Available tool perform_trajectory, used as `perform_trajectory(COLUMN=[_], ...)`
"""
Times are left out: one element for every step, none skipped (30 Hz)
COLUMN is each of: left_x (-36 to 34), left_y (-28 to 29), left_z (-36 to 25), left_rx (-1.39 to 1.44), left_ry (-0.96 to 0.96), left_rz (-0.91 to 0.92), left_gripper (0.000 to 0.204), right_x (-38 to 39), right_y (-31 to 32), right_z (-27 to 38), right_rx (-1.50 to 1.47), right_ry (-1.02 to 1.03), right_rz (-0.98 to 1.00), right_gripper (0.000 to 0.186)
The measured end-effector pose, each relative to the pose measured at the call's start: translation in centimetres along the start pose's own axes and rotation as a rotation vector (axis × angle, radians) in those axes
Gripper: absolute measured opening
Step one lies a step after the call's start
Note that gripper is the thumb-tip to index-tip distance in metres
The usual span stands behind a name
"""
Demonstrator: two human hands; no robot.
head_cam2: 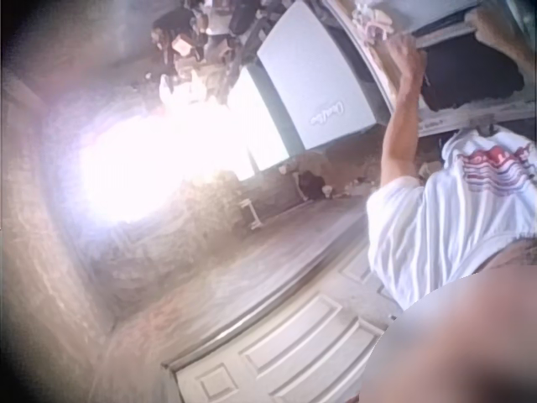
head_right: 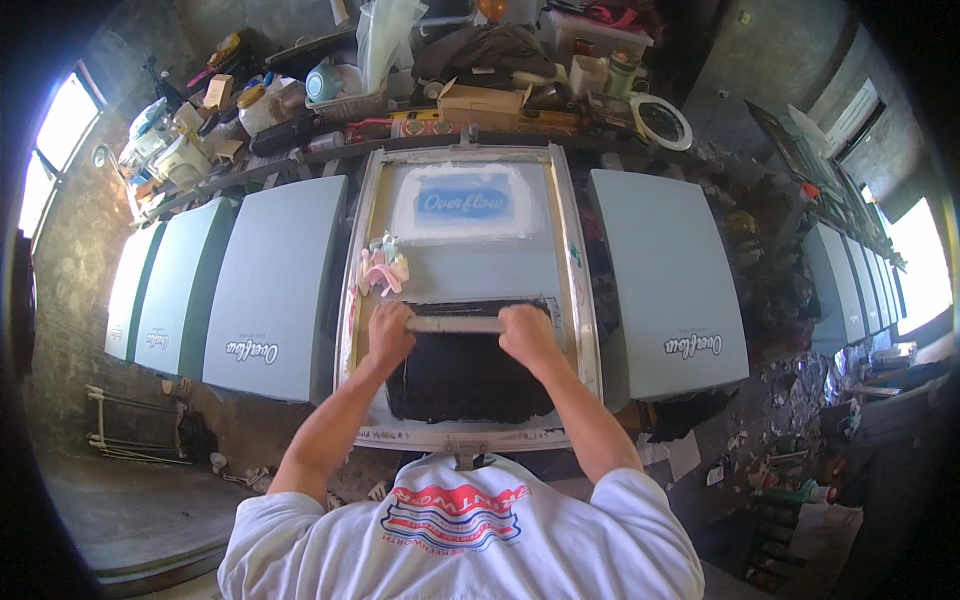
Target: The person uses a squeegee to pull black ink across a screen-printing frame, repeatedly applying ink to a surface below. The person moves the frame between stations and continues the same squeegee motion throughout the clip.
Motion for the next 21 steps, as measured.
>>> perform_trajectory(left_x=[1.3, 2.9, 4.8, 6.9, 8.6, 9.6, 10.3, 10.2, 9.5, 8.0, 6.2, 4.0, 1.8, -0.1, -1.2, -1.3, -0.6, 0.7, 3.0, 5.9, 8.5], left_y=[-0.2, 0.1, 0.6, 1.0, 1.4, 1.7, 1.9, 2.4, 2.5, 2.8, 2.8, 2.5, 2.1, 1.4, 0.7, 0.4, 0.3, 0.2, 0.6, 1.2, 1.3], left_z=[-0.4, -1.1, -2.0, -3.1, -4.0, -4.4, -4.8, -5.0, -4.6, -4.1, -3.3, -2.0, -0.7, 0.8, 1.8, 1.9, 1.7, 1.3, 0.1, -1.6, -2.7], left_rx=[0.006, -0.020, -0.042, -0.027, -0.008, 0.020, 0.052, 0.093, 0.048, 0.012, -0.026, -0.051, -0.083, -0.043, -0.005, -0.008, -0.007, -0.001, -0.009, -0.009, -0.015], left_ry=[0.000, -0.038, -0.073, -0.072, -0.079, -0.052, -0.033, -0.072, -0.039, -0.067, -0.104, -0.078, -0.071, -0.051, -0.007, -0.050, -0.062, -0.064, -0.105, -0.148, -0.112], left_rz=[0.007, -0.028, -0.046, -0.006, 0.029, 0.081, 0.128, 0.112, 0.123, 0.071, 0.010, -0.026, -0.076, -0.047, -0.018, -0.039, -0.055, -0.063, -0.118, -0.166, -0.093], left_gripper=[0.025, 0.027, 0.029, 0.031, 0.033, 0.033, 0.034, 0.034, 0.033, 0.032, 0.031, 0.029, 0.026, 0.026, 0.025, 0.025, 0.025, 0.025, 0.026, 0.026, 0.028], right_x=[1.2, 2.4, 3.9, 5.5, 7.1, 8.0, 8.3, 8.1, 7.3, 6.0, 4.0, 1.6, -0.4, -2.3, -3.1, -3.4, -2.9, -1.3, 0.8, 3.4, 5.8], right_y=[-0.3, -0.6, -0.9, -1.2, -1.4, -1.7, -2.4, -1.7, -1.4, -1.0, -0.5, -0.1, 0.4, 0.5, 0.4, 0.1, -0.1, -0.4, -1.1, -2.0, -2.6], right_z=[0.4, 0.9, 1.9, 2.8, 3.4, 3.7, 3.6, 3.8, 3.5, 3.1, 2.3, 1.5, 0.7, 0.2, -0.2, -0.3, -0.2, 0.5, 1.5, 2.2, 3.2], right_rx=[-0.007, -0.014, 0.001, -0.004, -0.052, -0.083, -0.100, -0.097, -0.078, -0.060, -0.044, -0.082, -0.080, -0.057, -0.052, -0.047, -0.044, -0.037, -0.001, 0.056, 0.053], right_ry=[0.020, 0.029, 0.086, 0.108, 0.137, 0.133, 0.085, 0.141, 0.151, 0.180, 0.170, 0.169, 0.160, 0.135, 0.110, 0.086, 0.051, 0.079, 0.111, 0.092, 0.112], right_rz=[-0.017, -0.027, -0.021, 0.002, 0.040, 0.111, 0.256, 0.175, 0.169, 0.140, 0.086, 0.049, -0.040, -0.050, -0.037, -0.025, -0.029, -0.060, -0.015, 0.066, 0.078], right_gripper=[0.013, 0.012, 0.008, 0.007, 0.007, 0.007, 0.008, 0.008, 0.009, 0.009, 0.010, 0.009, 0.010, 0.010, 0.010, 0.009, 0.009, 0.007, 0.007, 0.007, 0.010])
Point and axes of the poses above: each hand's wrist, its own x-axis away from the middle knuckle, its own y-axis out of the back of the hand, z = x × y, the point moved 6 cm from there along -x, towards the middle knuckle, and after that the axes turned 15 degrees about z, right-handed, at the moved point
